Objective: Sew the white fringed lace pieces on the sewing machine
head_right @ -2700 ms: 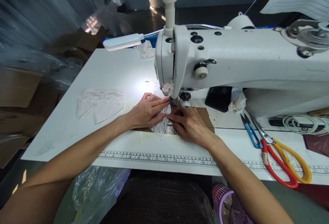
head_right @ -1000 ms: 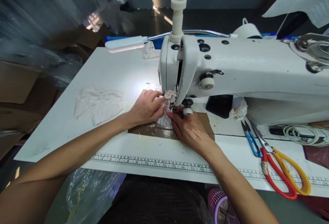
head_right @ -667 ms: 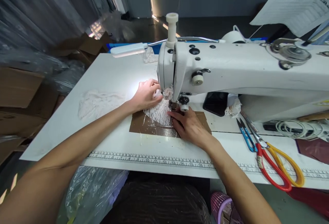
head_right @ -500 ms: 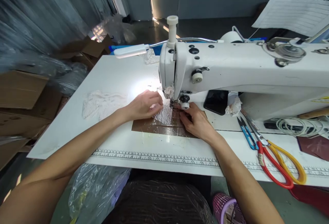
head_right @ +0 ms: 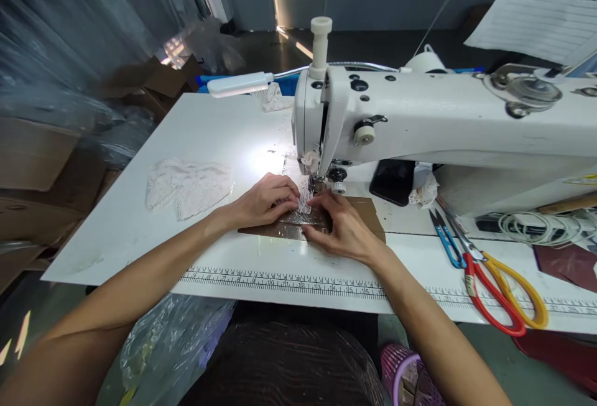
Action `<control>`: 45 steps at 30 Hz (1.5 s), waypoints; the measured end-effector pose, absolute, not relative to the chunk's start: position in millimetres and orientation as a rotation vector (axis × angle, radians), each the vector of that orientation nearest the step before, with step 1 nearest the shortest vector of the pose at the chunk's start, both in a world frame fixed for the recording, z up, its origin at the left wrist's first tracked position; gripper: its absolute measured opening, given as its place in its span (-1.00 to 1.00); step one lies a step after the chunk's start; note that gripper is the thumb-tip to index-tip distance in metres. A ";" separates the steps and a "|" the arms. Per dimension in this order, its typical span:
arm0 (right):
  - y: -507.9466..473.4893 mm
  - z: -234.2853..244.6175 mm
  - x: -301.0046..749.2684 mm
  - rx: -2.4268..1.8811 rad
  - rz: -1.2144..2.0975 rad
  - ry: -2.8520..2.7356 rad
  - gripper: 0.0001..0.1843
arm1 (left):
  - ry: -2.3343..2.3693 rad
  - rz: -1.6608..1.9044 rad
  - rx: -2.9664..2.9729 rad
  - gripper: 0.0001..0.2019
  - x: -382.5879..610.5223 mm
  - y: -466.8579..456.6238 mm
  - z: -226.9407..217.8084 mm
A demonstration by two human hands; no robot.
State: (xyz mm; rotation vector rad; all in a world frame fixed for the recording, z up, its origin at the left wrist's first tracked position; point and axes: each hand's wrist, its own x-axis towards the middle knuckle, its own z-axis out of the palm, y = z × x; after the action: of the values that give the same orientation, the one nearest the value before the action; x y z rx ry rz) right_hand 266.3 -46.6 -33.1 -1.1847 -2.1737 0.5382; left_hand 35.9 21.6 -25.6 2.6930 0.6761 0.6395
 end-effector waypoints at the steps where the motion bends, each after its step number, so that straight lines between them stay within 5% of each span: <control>1: -46.7 -34.1 263.8 -1.190 0.531 -2.173 -0.72 | 0.679 0.676 2.697 -0.75 36.5 21.3 -25.9; 7: -43.1 -38.6 259.1 -1.155 0.480 -2.065 -0.86 | 0.556 0.814 2.727 -0.79 40.6 19.6 -28.6; 13: -45.5 -38.6 264.1 -1.160 0.367 -2.261 -0.65 | 0.508 0.935 2.609 -0.86 38.2 20.3 -26.1; 37: -42.7 -33.3 277.9 -1.122 0.506 -2.288 -0.63 | 0.476 0.549 3.011 -0.82 39.2 19.6 -30.5; 45: -34.5 -49.8 279.0 -1.301 0.149 -2.296 -0.58 | 0.445 0.633 3.124 -0.84 39.0 18.8 -32.9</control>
State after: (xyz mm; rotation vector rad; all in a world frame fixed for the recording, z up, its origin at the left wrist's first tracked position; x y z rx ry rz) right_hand 279.0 -34.5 -49.8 -1.3012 -2.2957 0.1487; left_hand 39.0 18.8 -32.9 3.1237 0.4446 0.6328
